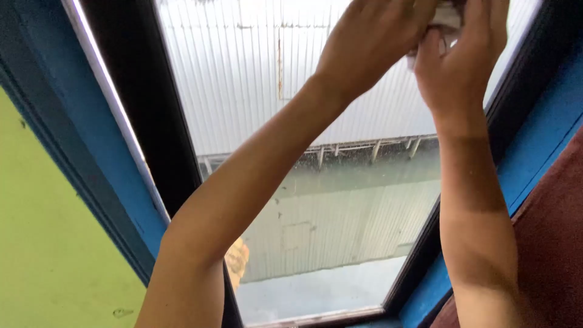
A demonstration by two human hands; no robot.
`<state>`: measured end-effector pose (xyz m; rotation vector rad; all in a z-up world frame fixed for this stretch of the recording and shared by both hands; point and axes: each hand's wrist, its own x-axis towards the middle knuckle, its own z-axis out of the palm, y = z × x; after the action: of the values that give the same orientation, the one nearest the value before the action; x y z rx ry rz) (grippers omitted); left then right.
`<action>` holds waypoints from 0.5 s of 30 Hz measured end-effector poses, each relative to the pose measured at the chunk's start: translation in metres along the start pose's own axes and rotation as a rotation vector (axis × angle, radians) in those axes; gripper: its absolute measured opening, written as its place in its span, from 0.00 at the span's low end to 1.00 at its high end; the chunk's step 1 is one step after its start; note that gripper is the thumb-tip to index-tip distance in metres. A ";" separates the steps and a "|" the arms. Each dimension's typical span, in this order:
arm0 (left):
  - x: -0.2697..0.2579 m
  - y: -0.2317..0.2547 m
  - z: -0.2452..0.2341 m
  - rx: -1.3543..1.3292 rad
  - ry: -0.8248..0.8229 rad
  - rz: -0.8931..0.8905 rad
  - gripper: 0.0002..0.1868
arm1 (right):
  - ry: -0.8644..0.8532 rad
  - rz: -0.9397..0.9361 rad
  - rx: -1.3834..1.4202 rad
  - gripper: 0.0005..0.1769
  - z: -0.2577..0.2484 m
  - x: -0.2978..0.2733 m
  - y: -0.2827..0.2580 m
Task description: The person sprays a cleaning solution onto a window and wipes the glass and frame with a cloth. They repeatedly wipe different sections of the window and the blue frame, using both hands to maneuver the cloth around the edges and corners.
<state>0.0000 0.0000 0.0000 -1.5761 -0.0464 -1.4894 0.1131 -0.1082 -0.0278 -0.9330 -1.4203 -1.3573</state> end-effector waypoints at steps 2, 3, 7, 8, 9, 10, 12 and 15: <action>-0.003 0.001 -0.005 0.010 0.040 0.032 0.16 | 0.009 -0.012 0.025 0.15 -0.003 0.000 -0.007; -0.005 0.003 -0.008 0.018 0.066 0.061 0.16 | 0.009 -0.017 0.060 0.14 -0.005 -0.002 -0.010; -0.008 0.004 0.000 -0.015 0.117 0.061 0.12 | 0.017 -0.007 0.032 0.14 -0.003 -0.011 0.001; -0.009 0.003 0.004 0.041 0.125 0.066 0.13 | 0.014 -0.026 0.012 0.12 -0.004 -0.011 0.002; -0.009 0.002 0.008 0.099 0.133 0.069 0.14 | 0.012 -0.047 -0.007 0.11 -0.004 -0.009 0.003; -0.010 0.003 0.010 0.093 0.135 0.069 0.14 | 0.010 -0.045 -0.013 0.11 -0.001 -0.011 0.007; -0.010 0.006 0.014 0.007 0.103 0.062 0.16 | 0.069 -0.055 0.039 0.22 0.006 -0.015 0.016; -0.009 0.010 0.012 0.022 0.106 -0.007 0.17 | 0.076 -0.022 0.012 0.16 0.006 -0.017 0.019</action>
<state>0.0126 0.0066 -0.0108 -1.4786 -0.0071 -1.5712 0.1348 -0.0987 -0.0384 -0.8519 -1.3835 -1.3842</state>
